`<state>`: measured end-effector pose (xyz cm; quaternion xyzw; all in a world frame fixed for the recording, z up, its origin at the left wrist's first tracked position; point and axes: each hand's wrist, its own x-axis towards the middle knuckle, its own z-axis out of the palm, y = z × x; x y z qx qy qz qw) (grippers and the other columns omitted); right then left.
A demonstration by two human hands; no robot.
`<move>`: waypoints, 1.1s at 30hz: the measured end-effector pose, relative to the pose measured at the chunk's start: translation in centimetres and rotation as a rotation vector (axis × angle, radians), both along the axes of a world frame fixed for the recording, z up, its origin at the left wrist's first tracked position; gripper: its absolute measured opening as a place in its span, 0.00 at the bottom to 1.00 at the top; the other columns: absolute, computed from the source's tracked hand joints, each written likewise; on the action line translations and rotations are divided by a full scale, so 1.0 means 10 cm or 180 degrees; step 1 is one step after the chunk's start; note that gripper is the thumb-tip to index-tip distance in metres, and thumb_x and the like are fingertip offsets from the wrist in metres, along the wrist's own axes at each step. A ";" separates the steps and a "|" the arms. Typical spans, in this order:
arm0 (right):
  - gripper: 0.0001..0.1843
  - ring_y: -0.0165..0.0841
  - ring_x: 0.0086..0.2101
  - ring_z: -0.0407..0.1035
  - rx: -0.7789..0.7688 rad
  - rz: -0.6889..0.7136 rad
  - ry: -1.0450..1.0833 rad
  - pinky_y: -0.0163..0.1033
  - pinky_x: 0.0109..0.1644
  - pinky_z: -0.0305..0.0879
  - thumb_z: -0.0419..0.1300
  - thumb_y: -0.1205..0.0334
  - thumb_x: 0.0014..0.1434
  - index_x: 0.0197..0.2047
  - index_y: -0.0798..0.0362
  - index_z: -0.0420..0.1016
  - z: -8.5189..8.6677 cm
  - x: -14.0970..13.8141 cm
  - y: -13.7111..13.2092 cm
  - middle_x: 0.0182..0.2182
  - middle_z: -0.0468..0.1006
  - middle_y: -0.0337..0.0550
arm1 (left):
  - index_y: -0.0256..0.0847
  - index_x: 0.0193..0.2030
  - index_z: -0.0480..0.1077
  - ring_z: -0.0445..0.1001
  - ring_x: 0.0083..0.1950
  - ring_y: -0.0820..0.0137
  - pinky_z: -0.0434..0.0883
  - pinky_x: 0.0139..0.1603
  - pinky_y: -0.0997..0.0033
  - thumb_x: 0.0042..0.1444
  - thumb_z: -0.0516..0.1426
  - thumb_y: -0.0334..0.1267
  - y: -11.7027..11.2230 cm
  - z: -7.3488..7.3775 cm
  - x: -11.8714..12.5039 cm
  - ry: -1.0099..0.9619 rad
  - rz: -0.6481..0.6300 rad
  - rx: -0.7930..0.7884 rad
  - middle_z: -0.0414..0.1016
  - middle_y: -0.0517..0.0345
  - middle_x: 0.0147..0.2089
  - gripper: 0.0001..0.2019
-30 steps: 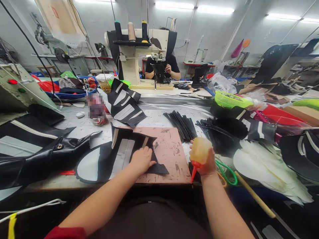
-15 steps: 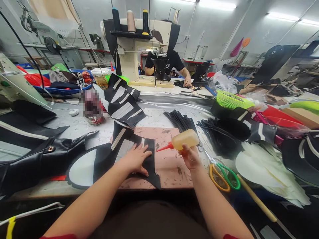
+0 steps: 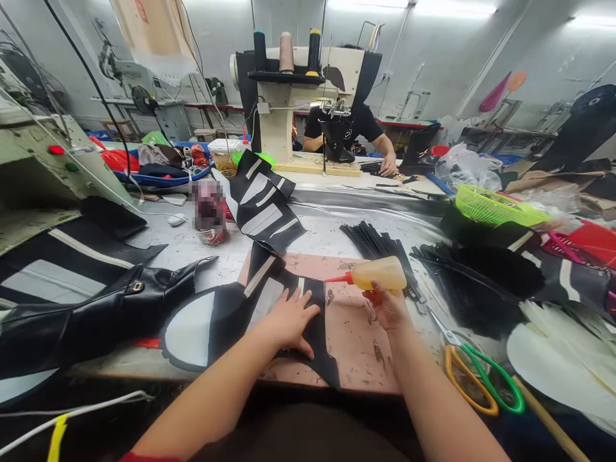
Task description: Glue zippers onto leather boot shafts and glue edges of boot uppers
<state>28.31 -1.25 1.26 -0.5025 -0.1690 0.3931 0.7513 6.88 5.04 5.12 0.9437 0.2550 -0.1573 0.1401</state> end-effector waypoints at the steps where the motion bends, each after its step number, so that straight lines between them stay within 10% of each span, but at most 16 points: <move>1: 0.25 0.31 0.29 0.71 -0.0009 -0.0010 -0.0029 0.32 0.23 0.71 0.72 0.58 0.29 0.34 0.49 0.71 0.00 0.01 0.00 0.31 0.76 0.36 | 0.41 0.56 0.59 0.43 0.65 0.41 0.47 0.60 0.40 0.34 0.64 0.56 0.00 0.00 0.00 -0.0006 0.0008 -0.0025 0.45 0.36 0.66 0.42; 21: 0.33 0.31 0.26 0.67 -0.0387 -0.0464 -0.1008 0.34 0.21 0.65 0.71 0.51 0.26 0.35 0.58 0.68 0.04 -0.02 0.15 0.29 0.72 0.42 | 0.41 0.57 0.60 0.41 0.66 0.44 0.45 0.61 0.41 0.32 0.65 0.55 0.08 -0.13 0.01 -0.0093 -0.0077 0.0061 0.43 0.36 0.67 0.44; 33: 0.37 0.42 0.39 0.68 -0.0446 -0.0361 -0.1805 0.46 0.35 0.70 0.71 0.51 0.30 0.44 0.55 0.64 -0.06 0.01 0.12 0.39 0.72 0.49 | 0.42 0.57 0.60 0.38 0.67 0.46 0.44 0.62 0.42 0.32 0.65 0.56 0.09 -0.12 0.00 -0.0081 -0.0004 -0.0072 0.42 0.38 0.67 0.44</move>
